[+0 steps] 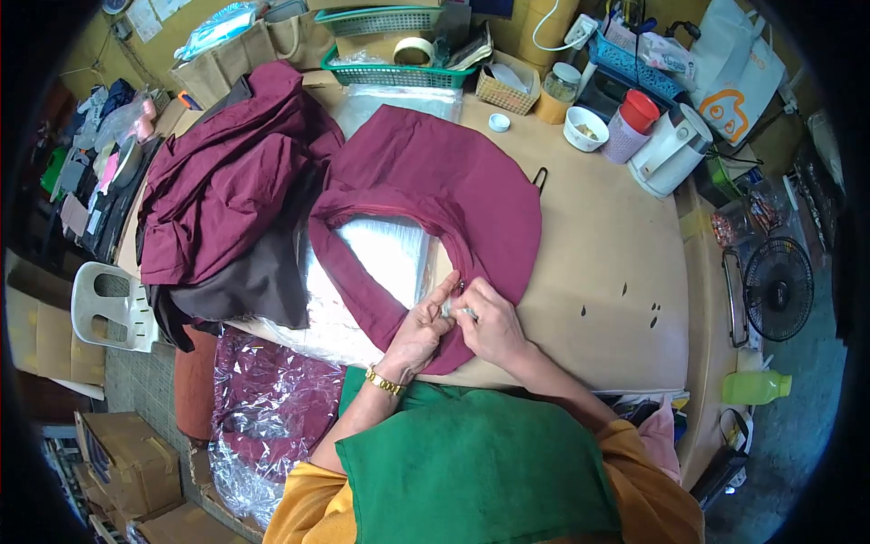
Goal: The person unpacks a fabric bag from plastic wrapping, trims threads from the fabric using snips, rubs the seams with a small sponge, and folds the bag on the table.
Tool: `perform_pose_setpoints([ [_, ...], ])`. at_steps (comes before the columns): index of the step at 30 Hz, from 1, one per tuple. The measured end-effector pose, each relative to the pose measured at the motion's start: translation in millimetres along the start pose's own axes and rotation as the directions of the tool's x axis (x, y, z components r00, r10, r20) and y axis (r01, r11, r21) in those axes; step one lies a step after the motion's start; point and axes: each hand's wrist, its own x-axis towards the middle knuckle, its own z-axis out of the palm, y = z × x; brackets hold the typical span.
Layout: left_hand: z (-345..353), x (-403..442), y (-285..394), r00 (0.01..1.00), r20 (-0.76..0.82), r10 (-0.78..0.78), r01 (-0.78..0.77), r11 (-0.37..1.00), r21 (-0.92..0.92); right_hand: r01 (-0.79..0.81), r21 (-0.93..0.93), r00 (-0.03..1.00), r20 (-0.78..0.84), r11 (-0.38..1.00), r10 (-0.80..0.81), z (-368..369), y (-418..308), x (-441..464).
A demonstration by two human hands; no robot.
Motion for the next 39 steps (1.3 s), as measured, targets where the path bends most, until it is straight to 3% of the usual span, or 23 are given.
perform_pose_setpoints([
  [2, -3.8, 2.0, -6.7, 0.999, 0.037, -0.011, 0.013, 0.998, -0.057, 0.013, -0.046, 0.993, -0.116, 0.999, -0.019, 6.4, 7.8, 17.4],
  [5, 3.5, -2.0, -0.8, 0.998, 0.020, 0.066, -0.064, 0.995, -0.072, 0.005, -0.048, 0.994, -0.110, 0.999, -0.010, 8.4, 4.2, 12.1],
  [7, 8.5, -3.8, 4.7, 0.997, -0.071, 0.033, -0.035, 0.999, -0.026, 0.019, -0.034, 0.998, -0.054, 0.999, -0.021, 0.6, -4.1, -9.5],
  [10, 4.1, -2.0, 0.8, 0.999, -0.032, -0.026, 0.026, 1.000, -0.014, -0.029, 0.013, 1.000, -0.006, 0.999, 0.029, -7.1, -3.2, -22.3],
  [13, 4.4, 0.8, -4.2, 0.994, -0.030, 0.108, -0.105, 0.992, 0.072, 0.016, -0.006, 0.997, -0.079, 1.000, -0.016, -0.2, 5.2, -0.2],
  [18, 4.6, -0.8, 1.7, 0.996, -0.078, 0.040, -0.044, 0.998, -0.038, 0.016, -0.048, 0.993, -0.117, 0.999, -0.022, 4.9, 8.2, 1.4],
  [21, 9.4, -4.0, 3.9, 0.998, -0.066, 0.001, -0.005, 0.998, -0.069, 0.037, -0.130, 0.974, 0.227, 0.991, -0.006, -30.7, 3.6, -5.8],
  [22, 12.4, -9.2, 2.5, 0.998, -0.056, 0.002, -0.006, 0.998, -0.065, 0.036, -0.136, 0.976, 0.219, 0.990, -0.005, -48.9, 1.2, -1.5],
  [23, 13.9, -17.1, -0.8, 0.992, -0.048, 0.118, -0.103, 0.963, 0.249, 0.118, -0.085, 0.981, 0.166, 0.989, -0.103, -67.3, 0.6, 5.7],
  [24, 15.5, -22.4, 0.0, 0.972, -0.003, 0.233, -0.196, 0.822, 0.535, 0.208, -0.042, 0.973, 0.109, 0.977, -0.202, -83.2, 5.0, 14.2],
  [25, 26.7, -38.1, 23.5, 0.988, 0.066, 0.138, -0.143, 0.677, 0.722, -0.046, 0.174, 0.991, -0.119, 0.984, 0.067, -93.9, 16.0, 21.6],
  [26, 34.4, -45.6, 53.9, 0.991, 0.043, -0.125, 0.036, 0.567, 0.823, -0.234, 0.430, 0.891, -0.265, 0.872, 0.369, -103.2, 31.2, 27.6],
  [27, 24.7, -47.1, 59.1, 0.975, 0.069, 0.213, -0.140, 0.337, 0.931, -0.248, 0.216, 0.861, -0.398, 0.944, 0.317, -118.4, 54.9, 36.9],
  [28, 14.2, -50.3, 63.0, 0.845, 0.168, 0.508, -0.220, 0.045, 0.974, -0.279, -0.006, 0.825, -0.513, 0.960, 0.237, -126.5, 80.3, 45.7],
  [29, 3.8, -44.7, 74.6, 0.746, 0.162, 0.645, -0.152, -0.071, 0.986, -0.277, -0.008, 0.823, -0.519, 0.961, 0.233, -119.1, 104.8, 51.0],
  [30, -3.6, -31.4, 93.0, 0.618, 0.177, 0.766, -0.065, -0.175, 0.982, -0.226, -0.187, 0.886, -0.448, 0.956, 0.122, -108.6, 132.1, 58.4],
  [31, -4.2, -15.6, 115.7, 0.590, 0.240, 0.771, 0.052, -0.333, 0.942, -0.154, -0.356, 0.934, -0.356, 0.922, 0.019, -101.6, 151.0, 67.9],
  [32, -5.8, -6.8, 134.2, 0.565, 0.302, 0.768, 0.176, -0.470, 0.865, -0.144, -0.358, 0.932, -0.364, 0.923, 0.004, -97.1, 158.4, 79.8],
  [34, -60.0, 13.7, 122.0, 0.738, 0.167, 0.654, 0.152, -0.401, 0.903, -0.237, -0.259, 0.935, -0.322, 0.936, 0.148, -89.1, 166.3, 106.6],
  [35, -58.6, 11.2, 119.7, 0.858, -0.007, 0.514, 0.205, -0.328, 0.922, -0.249, -0.280, 0.944, -0.285, 0.927, 0.167, -92.3, 173.4, 119.2],
  [36, -49.2, 5.6, 114.6, 0.896, -0.075, 0.438, 0.265, -0.390, 0.882, -0.243, -0.278, 0.943, -0.291, 0.929, 0.159, -98.3, 181.4, 132.3],
  [37, -38.9, -8.5, 105.0, 0.908, -0.045, 0.417, 0.214, -0.367, 0.905, -0.244, -0.248, 0.954, -0.234, 0.937, 0.187, -104.7, 189.8, 142.7],
  [39, -8.3, -51.6, 100.4, 0.976, -0.106, 0.192, 0.158, -0.283, 0.946, -0.316, -0.188, 0.943, -0.171, 0.930, 0.286, -118.4, 185.8, 154.0],
])
